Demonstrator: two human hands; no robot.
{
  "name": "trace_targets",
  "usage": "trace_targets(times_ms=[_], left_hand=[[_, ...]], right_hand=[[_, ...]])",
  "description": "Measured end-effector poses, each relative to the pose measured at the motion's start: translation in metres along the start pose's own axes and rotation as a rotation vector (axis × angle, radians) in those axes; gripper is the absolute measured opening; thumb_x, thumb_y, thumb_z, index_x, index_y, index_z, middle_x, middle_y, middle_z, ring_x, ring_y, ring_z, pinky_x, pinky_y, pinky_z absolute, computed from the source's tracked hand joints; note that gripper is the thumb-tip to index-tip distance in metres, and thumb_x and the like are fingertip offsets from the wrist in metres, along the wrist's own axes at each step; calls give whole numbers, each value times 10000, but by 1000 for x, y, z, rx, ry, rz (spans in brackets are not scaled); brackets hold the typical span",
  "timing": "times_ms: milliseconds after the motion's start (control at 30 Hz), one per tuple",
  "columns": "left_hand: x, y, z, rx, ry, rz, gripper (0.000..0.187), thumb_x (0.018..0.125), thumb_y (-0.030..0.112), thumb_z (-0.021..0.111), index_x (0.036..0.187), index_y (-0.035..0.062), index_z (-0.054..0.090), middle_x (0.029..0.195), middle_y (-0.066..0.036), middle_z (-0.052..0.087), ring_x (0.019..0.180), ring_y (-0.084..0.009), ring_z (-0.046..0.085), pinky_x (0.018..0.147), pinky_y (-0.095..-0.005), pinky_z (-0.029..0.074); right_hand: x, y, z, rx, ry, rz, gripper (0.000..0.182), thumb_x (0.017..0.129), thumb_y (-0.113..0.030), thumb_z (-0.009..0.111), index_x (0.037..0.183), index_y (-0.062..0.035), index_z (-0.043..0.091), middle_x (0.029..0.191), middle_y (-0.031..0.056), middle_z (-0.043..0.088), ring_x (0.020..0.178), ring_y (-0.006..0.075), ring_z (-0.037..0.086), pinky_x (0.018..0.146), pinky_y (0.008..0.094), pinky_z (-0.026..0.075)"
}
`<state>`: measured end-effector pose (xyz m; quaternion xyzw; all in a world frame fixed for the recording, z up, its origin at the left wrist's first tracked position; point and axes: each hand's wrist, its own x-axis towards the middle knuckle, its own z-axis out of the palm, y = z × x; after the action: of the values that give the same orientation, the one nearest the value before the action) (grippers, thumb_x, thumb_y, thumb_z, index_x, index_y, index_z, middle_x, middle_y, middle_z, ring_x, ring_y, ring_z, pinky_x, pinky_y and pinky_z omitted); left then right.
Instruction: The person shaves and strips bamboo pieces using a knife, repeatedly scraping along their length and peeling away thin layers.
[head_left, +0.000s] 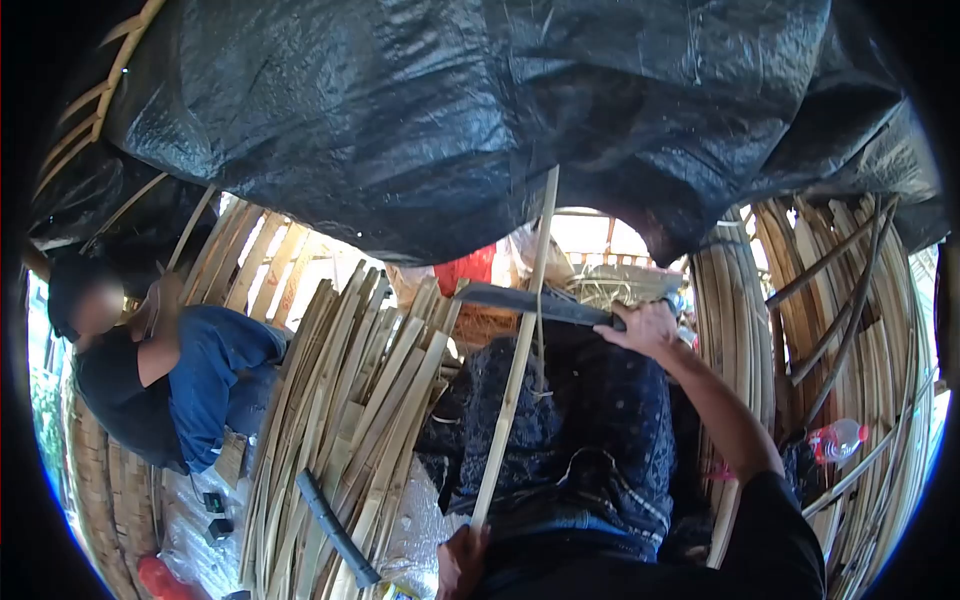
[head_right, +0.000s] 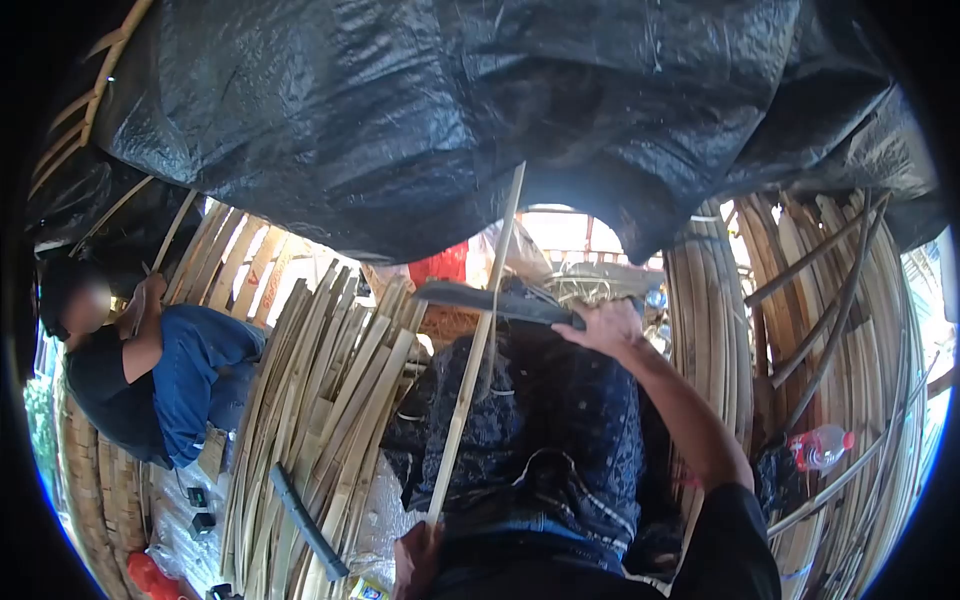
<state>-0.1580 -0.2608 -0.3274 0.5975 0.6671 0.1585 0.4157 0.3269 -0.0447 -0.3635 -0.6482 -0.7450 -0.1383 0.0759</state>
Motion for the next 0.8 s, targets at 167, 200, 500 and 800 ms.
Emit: trace_targets(times_ms=[167, 200, 500, 800], left_hand=[[-7, -29, 5, -254, -7, -73, 396, 1094, 354, 599, 853, 41, 611, 645, -88, 485, 605, -190, 445, 526, -393, 378], [-1, -25, 3, -232, 13, -12, 387, 1089, 339, 615, 839, 43, 603, 648, -68, 471, 617, -176, 425, 528, -388, 361], [-14, -60, -2, -159, 130, 66, 284, 1039, 254, 716, 849, 64, 626, 645, -15, 510, 615, -128, 471, 520, -350, 383], [-1, -57, 6, -189, 153, 23, 270, 1033, 247, 724, 856, 64, 630, 645, -12, 518, 614, -125, 482, 519, -345, 389]], right_hand=[[-9, -60, -9, 138, 36, 19, 656, 909, -751, 614, 993, -112, 736, 571, 60, 650, 441, 209, 659, 398, 380, 518], [-16, -75, -19, 136, 32, -93, 658, 908, -753, 612, 985, -111, 732, 562, 46, 637, 442, 210, 656, 389, 380, 501], [10, 1, 13, 32, 40, 55, 719, 978, -765, 482, 1131, -128, 778, 618, 84, 686, 586, 238, 719, 509, 412, 567], [-14, -77, -25, 222, 52, -281, 640, 932, -741, 590, 909, -112, 705, 515, 26, 607, 408, 202, 597, 357, 392, 452]])
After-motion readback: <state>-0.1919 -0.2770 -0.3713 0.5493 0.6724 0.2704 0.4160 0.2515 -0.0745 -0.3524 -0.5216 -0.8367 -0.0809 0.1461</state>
